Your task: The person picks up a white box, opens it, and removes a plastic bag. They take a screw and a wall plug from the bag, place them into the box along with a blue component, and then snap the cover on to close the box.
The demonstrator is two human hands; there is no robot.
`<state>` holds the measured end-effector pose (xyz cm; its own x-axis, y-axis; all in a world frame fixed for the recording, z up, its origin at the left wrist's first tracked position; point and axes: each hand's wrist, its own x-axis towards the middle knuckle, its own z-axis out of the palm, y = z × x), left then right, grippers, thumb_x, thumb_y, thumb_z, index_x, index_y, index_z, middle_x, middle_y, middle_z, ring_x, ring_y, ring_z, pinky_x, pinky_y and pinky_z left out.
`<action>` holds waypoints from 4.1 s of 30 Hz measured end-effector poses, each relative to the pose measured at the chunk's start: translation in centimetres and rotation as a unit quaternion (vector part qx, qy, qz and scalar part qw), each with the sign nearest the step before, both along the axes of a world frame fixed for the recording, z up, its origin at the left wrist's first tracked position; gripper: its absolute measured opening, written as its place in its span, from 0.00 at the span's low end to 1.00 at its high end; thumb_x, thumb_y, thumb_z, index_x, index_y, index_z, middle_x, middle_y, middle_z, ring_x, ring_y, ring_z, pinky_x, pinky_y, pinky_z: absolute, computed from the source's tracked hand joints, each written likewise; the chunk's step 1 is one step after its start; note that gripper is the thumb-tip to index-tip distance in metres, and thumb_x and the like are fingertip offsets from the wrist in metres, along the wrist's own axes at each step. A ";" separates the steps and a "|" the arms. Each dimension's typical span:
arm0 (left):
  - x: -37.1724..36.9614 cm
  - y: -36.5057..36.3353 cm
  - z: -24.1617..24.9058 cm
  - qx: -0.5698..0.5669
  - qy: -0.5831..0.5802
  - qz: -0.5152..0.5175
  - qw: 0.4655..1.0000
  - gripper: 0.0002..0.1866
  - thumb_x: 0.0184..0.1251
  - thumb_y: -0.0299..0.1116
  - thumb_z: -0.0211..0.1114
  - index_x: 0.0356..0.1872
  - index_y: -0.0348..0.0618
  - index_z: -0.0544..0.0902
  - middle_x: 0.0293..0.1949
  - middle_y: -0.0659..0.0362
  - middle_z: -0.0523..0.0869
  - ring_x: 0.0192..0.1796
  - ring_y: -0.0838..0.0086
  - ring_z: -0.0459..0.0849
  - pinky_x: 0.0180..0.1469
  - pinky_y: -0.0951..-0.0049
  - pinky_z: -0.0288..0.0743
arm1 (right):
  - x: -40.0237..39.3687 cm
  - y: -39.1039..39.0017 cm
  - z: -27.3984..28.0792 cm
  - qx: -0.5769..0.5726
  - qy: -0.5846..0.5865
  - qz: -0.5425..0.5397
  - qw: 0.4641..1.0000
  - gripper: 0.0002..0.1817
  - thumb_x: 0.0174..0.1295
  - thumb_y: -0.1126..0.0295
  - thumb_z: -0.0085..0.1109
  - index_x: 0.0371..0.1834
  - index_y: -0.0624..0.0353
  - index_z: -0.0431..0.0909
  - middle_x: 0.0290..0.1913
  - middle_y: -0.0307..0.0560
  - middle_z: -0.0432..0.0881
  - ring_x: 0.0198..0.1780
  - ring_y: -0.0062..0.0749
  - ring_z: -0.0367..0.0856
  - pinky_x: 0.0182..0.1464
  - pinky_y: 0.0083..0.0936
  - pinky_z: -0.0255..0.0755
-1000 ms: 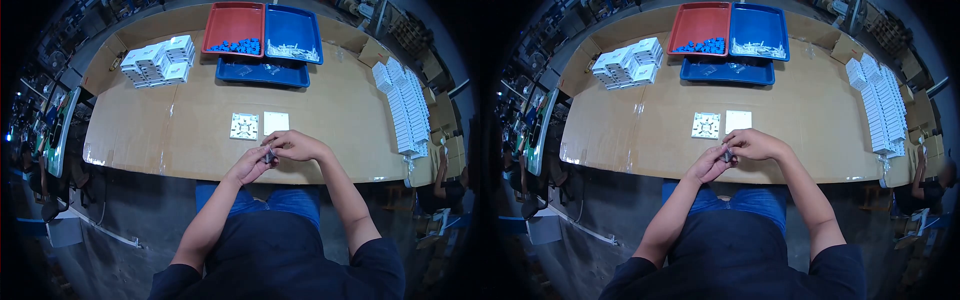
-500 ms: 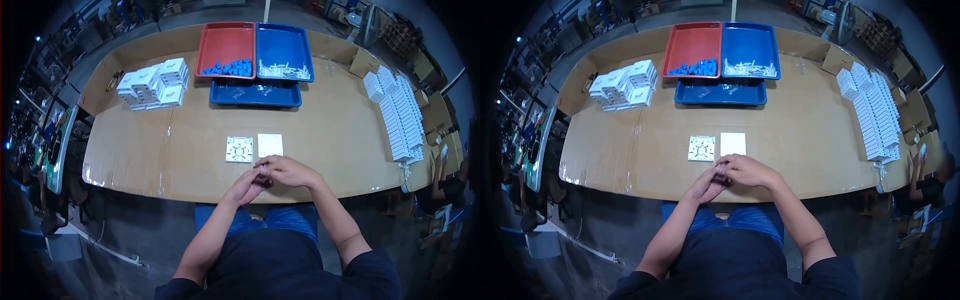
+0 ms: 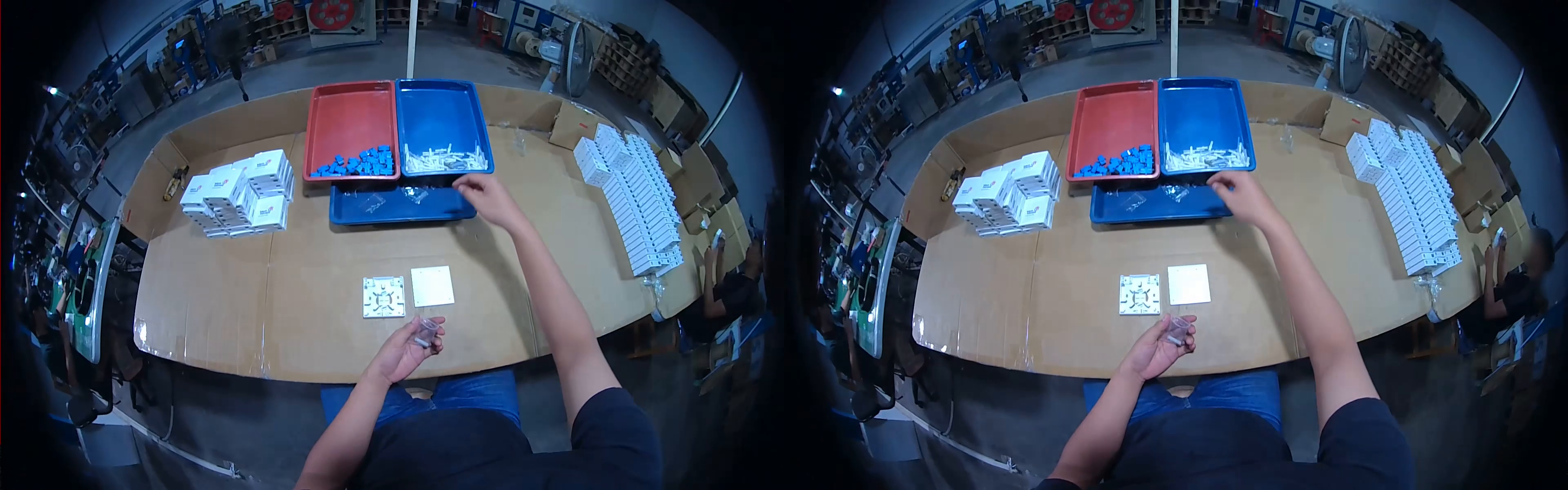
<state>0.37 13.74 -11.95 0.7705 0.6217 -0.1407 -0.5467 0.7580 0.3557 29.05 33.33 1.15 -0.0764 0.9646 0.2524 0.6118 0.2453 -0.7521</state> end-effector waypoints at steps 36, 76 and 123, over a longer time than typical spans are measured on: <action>-0.1 0.0 -0.1 -0.035 -0.017 0.003 0.999 0.29 0.88 0.50 0.48 0.70 0.33 0.74 0.52 0.52 0.87 0.49 0.65 0.85 0.61 0.61 0.77 | 3.9 6.7 -0.6 -0.035 0.271 -0.082 0.958 0.09 0.70 0.73 0.65 0.49 0.64 0.87 0.36 0.37 0.88 0.30 0.15 0.74 0.35 0.17 0.69; 0.2 -0.7 0.6 0.051 0.012 0.035 0.998 0.23 0.88 0.49 0.50 0.63 0.39 0.78 0.52 0.53 0.86 0.51 0.70 0.86 0.58 0.66 0.81 | -7.9 -17.4 -2.6 -0.247 0.074 0.268 0.928 0.11 0.76 0.72 0.58 0.50 0.67 0.88 0.57 0.48 0.86 0.48 0.27 0.86 0.53 0.28 0.81; 0.0 -0.2 0.0 0.024 0.017 0.005 1.000 0.28 0.89 0.48 0.47 0.71 0.33 0.73 0.55 0.52 0.86 0.52 0.67 0.86 0.60 0.63 0.79 | -2.6 14.0 0.2 -0.025 -0.380 0.038 0.924 0.08 0.58 0.71 0.69 0.39 0.48 0.93 0.44 0.52 0.92 0.52 0.50 0.89 0.56 0.43 0.81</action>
